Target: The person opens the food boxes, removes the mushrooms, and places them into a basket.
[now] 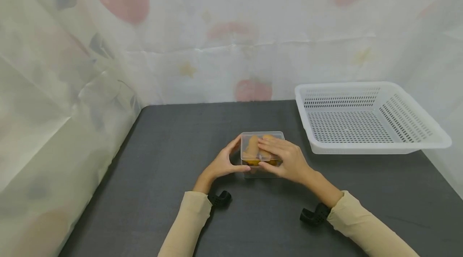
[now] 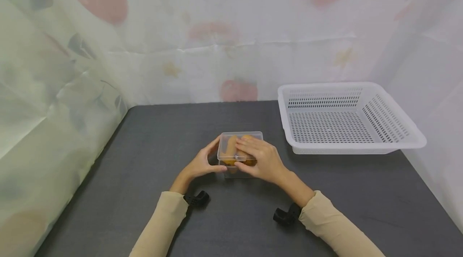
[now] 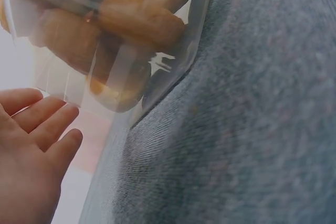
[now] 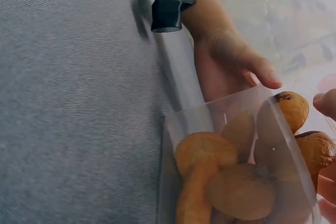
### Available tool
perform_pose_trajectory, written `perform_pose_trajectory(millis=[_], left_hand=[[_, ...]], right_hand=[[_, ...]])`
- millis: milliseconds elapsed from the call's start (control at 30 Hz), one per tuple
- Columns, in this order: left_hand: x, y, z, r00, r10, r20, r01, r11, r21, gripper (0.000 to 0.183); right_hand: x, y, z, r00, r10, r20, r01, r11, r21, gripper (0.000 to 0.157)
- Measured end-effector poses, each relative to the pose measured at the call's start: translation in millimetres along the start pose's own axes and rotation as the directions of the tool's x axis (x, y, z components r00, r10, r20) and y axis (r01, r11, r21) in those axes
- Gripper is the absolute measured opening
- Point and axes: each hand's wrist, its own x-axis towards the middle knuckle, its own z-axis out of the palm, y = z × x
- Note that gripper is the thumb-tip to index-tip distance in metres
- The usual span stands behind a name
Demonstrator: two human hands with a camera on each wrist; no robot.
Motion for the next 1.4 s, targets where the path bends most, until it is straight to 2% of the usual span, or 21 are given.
perform_pose_trajectory(millis=[233,433,600,733,1000,1167,1300,1400], left_hand=[[-0.9,2.2,-2.8,1.0,-0.013,-0.006,0.013,1.0,0.016,0.113],[-0.4,1.7,-4.4,1.0,-0.004,-0.023,0.004,1.0,0.01,0.108],[0.0,0.5,-6.2,0.999,0.018,-0.035,-0.018,1.0,0.0,0.097],[0.5,1.7,-7.2,0.998,0.03,-0.055,-0.031,0.999,-0.01,0.08],[4.0,-0.5,-6.4,0.982,0.071,-0.174,-0.078,0.996,-0.037,0.046],[5.9,-1.1,-4.3,0.97,0.1,-0.222,-0.119,0.99,-0.071,0.04],[8.5,-2.0,0.0,0.959,0.081,-0.27,-0.118,0.985,-0.124,0.038],[11.6,-3.4,4.0,0.956,0.072,-0.286,-0.117,0.983,-0.143,0.038]], right_hand=[[8,1,-6.6,1.0,0.015,0.023,-0.015,0.999,0.028,0.059],[14,6,-11.5,1.0,0.006,0.001,-0.006,0.997,0.076,0.048],[18,9,-15.9,0.999,0.004,-0.032,0.0,0.994,0.112,0.04],[21,13,-20.8,0.996,0.011,-0.089,0.001,0.99,0.139,0.04],[31,17,-30.3,0.971,0.024,-0.237,0.013,0.988,0.154,0.025],[38,17,-29.7,0.958,0.065,-0.281,-0.032,0.992,0.121,0.027],[48,14,-25.9,0.933,0.109,-0.342,-0.089,0.993,0.073,0.029],[55,14,-23.0,0.919,0.136,-0.37,-0.131,0.991,0.039,0.024]])
